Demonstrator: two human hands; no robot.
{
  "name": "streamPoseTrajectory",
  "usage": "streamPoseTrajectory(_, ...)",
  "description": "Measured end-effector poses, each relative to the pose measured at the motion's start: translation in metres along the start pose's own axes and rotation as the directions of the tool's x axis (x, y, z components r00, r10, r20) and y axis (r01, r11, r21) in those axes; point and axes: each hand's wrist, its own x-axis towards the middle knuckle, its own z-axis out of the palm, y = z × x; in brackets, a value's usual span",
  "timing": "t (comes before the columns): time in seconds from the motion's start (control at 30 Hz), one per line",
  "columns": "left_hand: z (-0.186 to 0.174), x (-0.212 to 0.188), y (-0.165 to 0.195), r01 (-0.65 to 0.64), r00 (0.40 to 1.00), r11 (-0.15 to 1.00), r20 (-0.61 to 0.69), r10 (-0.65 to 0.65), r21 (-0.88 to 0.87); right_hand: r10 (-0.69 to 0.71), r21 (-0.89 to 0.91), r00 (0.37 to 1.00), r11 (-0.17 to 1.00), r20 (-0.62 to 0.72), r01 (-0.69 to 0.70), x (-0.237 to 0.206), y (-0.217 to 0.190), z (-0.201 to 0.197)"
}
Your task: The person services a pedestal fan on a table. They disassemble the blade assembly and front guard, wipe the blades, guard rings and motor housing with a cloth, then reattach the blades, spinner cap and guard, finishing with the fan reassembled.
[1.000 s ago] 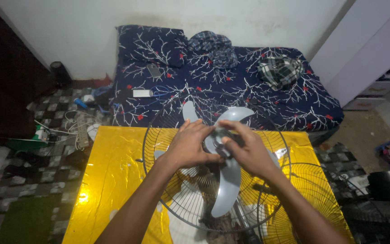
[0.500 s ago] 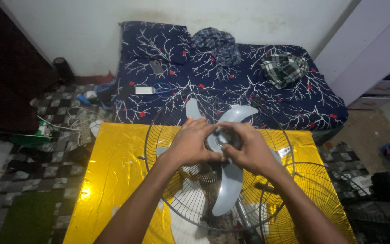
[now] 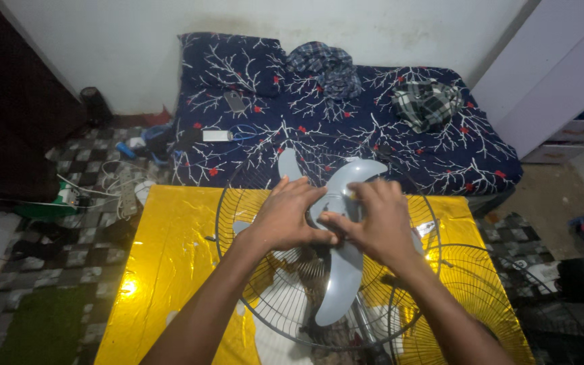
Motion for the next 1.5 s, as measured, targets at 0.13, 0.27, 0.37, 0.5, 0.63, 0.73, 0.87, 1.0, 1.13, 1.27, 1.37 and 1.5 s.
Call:
streamPoseTrajectory(0.13, 0.001, 0.001, -0.001, -0.01, 1.0, 1.0, -0.005, 0.01, -0.002, -0.186, 0.286, 0.982, 0.94, -0.033, 0.188, -0.001, 0.0, 0.001)
streamPoseTrajectory(0.27, 0.002, 0.0, -0.002, -0.016, 1.0, 1.0, -0.019, 0.015, -0.022, -0.181, 0.117, 0.975, 0.973, -0.132, 0.197, -0.003, -0.004, 0.001)
streamPoseTrajectory(0.37, 0.003, 0.0, -0.004, -0.023, 0.999, 0.999, -0.032, 0.022, -0.03, -0.021, -0.034, 0.999, 0.999, -0.036, 0.02, -0.005, -0.011, 0.007)
streamPoseTrajectory(0.5, 0.003, -0.001, -0.005, -0.047, 0.997, 0.997, -0.058, 0.043, -0.066, -0.05, 0.019, 0.997, 0.998, -0.059, 0.051, -0.007, -0.011, 0.013)
streamPoseTrajectory(0.63, 0.001, -0.003, -0.002, -0.075, 0.995, 0.993, -0.075, 0.068, -0.094, -0.192, 0.174, 0.978, 0.963, -0.081, 0.204, -0.009, 0.002, 0.008)
streamPoseTrajectory(0.73, -0.001, -0.005, 0.002, -0.07, 0.995, 0.992, -0.074, 0.062, -0.109, -0.255, 0.199, 0.965, 0.945, -0.053, 0.261, -0.011, 0.008, 0.0)
streamPoseTrajectory(0.87, -0.002, -0.007, 0.004, -0.117, 0.991, 0.987, -0.074, 0.109, -0.114, -0.063, 0.061, 0.998, 0.996, -0.027, 0.065, -0.014, -0.003, -0.002)
streamPoseTrajectory(1.0, 0.001, -0.009, 0.001, -0.167, 0.982, 0.982, -0.107, 0.158, -0.082, -0.008, 0.045, 0.986, 0.999, -0.169, 0.016, -0.021, -0.02, 0.009)
streamPoseTrajectory(1.13, 0.003, -0.011, -0.001, -0.195, 0.977, 0.977, -0.103, 0.186, -0.086, -0.089, 0.113, 0.966, 0.986, -0.243, 0.119, -0.028, -0.021, 0.015)
streamPoseTrajectory(1.27, 0.004, -0.011, 0.0, -0.19, 0.979, 0.976, -0.099, 0.18, -0.107, -0.087, 0.195, 0.963, 0.971, -0.256, 0.14, -0.03, -0.016, 0.016)
streamPoseTrajectory(1.37, 0.004, -0.012, 0.0, -0.213, 0.972, 0.973, -0.12, 0.201, -0.094, -0.091, 0.243, 0.969, 0.959, -0.23, 0.148, -0.03, -0.013, 0.017)
streamPoseTrajectory(1.5, 0.006, -0.013, -0.001, -0.234, 0.966, 0.969, -0.134, 0.222, -0.076, -0.103, 0.294, 0.986, 0.946, -0.129, 0.137, -0.026, -0.007, 0.013)
